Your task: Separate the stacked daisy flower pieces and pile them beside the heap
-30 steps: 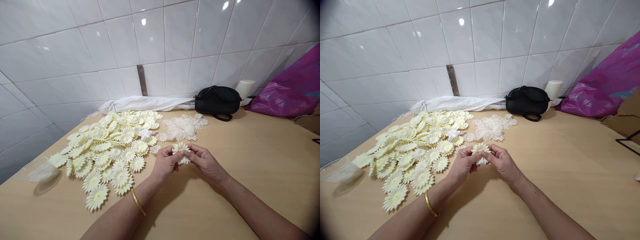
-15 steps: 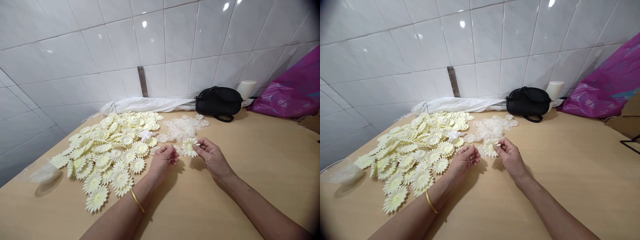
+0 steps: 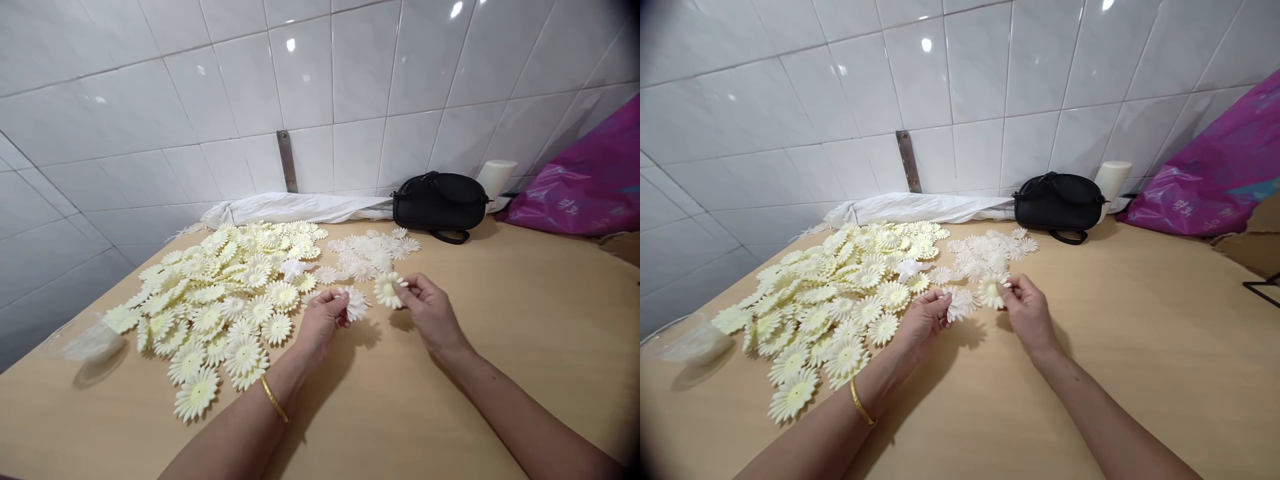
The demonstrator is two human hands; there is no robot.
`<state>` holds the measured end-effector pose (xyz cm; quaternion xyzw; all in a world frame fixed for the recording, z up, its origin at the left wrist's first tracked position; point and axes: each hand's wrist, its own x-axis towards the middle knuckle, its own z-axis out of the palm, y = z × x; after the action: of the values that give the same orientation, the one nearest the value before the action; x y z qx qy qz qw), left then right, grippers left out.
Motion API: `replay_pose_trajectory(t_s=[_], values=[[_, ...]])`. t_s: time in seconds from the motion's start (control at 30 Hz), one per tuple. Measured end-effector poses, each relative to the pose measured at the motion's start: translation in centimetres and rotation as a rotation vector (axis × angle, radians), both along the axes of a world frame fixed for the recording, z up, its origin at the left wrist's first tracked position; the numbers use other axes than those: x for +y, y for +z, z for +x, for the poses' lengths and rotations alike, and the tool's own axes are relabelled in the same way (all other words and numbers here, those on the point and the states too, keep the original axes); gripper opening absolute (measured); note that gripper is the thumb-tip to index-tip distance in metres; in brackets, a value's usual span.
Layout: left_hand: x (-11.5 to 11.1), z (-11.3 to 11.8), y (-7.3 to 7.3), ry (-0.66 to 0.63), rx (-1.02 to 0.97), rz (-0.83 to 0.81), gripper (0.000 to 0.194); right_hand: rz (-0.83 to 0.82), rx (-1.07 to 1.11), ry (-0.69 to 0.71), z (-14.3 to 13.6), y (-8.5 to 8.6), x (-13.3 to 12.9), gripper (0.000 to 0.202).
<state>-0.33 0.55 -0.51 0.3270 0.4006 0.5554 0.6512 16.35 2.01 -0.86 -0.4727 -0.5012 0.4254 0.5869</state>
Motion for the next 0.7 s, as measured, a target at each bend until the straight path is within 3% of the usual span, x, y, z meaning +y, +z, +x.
replay_pose_trajectory(t_s=[0.07, 0.13, 0.23, 0.4, 0.47, 0.57, 0.7], values=[[0.3, -0.2, 0.0, 0.034, 0.039, 0.022, 0.026, -0.042, 0.111, -0.100, 0.6, -0.1, 0.7, 0.027], [0.3, -0.3, 0.1, 0.031, 0.086, 0.063, 0.024, -0.067, 0.152, -0.099, 0.9, 0.0, 1.0, 0.029], [0.1, -0.3, 0.3, 0.033, 0.213, 0.115, 0.016, -0.061, 0.114, -0.016, 0.5, 0.1, 0.6, 0.027], [-0.9, 0.1, 0.9, 0.246, 0.658, 0.401, 0.022, -0.026, 0.010, 0.109, -0.7, 0.5, -0.8, 0.023], [-1.4, 0.5, 1.0, 0.153, 0.644, 0.397, 0.024, -0.004, -0.022, 0.196, -1.1, 0.7, -1.3, 0.021], [-1.8, 1.2, 1.1, -0.036, 0.446, 0.303, 0.023, 0.042, -0.115, 0.310, -1.6, 1.0, -2.1, 0.019], [-1.8, 1.2, 0.9, -0.023, 0.383, 0.302, 0.029, 0.081, -0.204, 0.290, -1.8, 1.2, -2.6, 0.019]])
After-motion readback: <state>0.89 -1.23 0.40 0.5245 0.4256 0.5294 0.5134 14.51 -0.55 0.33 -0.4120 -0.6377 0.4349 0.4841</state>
